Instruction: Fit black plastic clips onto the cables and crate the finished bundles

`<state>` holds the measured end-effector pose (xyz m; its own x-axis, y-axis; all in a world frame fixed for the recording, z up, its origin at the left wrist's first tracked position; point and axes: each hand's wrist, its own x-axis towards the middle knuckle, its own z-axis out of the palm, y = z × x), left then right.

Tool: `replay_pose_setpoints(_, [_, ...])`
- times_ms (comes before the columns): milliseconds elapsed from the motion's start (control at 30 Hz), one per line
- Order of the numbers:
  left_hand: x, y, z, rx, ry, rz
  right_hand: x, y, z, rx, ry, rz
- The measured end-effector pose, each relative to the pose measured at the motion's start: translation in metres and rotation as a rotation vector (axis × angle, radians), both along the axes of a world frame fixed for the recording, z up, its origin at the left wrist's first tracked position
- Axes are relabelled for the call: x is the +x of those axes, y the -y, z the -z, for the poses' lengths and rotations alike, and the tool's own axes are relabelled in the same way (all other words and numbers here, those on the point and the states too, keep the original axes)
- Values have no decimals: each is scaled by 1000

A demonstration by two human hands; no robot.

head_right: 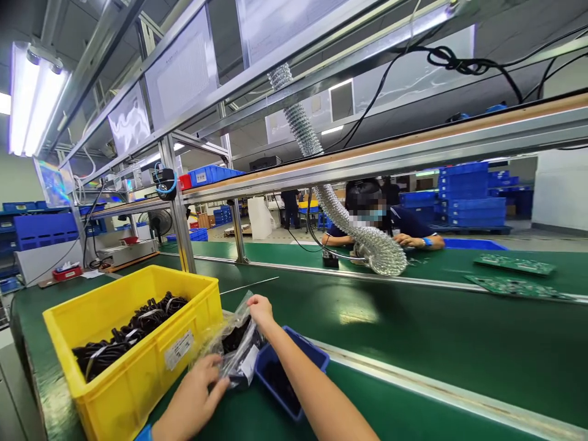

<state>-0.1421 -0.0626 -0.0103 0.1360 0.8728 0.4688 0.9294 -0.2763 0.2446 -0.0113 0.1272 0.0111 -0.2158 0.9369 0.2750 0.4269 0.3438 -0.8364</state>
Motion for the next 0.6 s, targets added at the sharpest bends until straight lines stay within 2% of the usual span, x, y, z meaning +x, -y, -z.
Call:
replay_pose_setpoints(67, [4, -9, -21, -121, 69, -44, -1, 15, -8, 117, 131, 7])
replay_pose_setpoints(133, [6, -19, -31, -199, 27, -97, -3, 31, -14, 243, 261, -25])
replay_pose_setpoints(267, [5, -27, -25, -252, -124, -125, -7, 51, -17, 379, 487, -119])
replay_pose_setpoints(433, [11, -21, -18, -191, -224, 36, -9, 43, -10, 274, 527, -32])
replay_pose_setpoints(533, [25, -20, -21, -121, -340, 152, -10, 28, -6, 143, 388, -1])
replay_pose_setpoints(600, [33, -22, -19, 31, -497, 237, -8, 16, -5, 38, 234, 12])
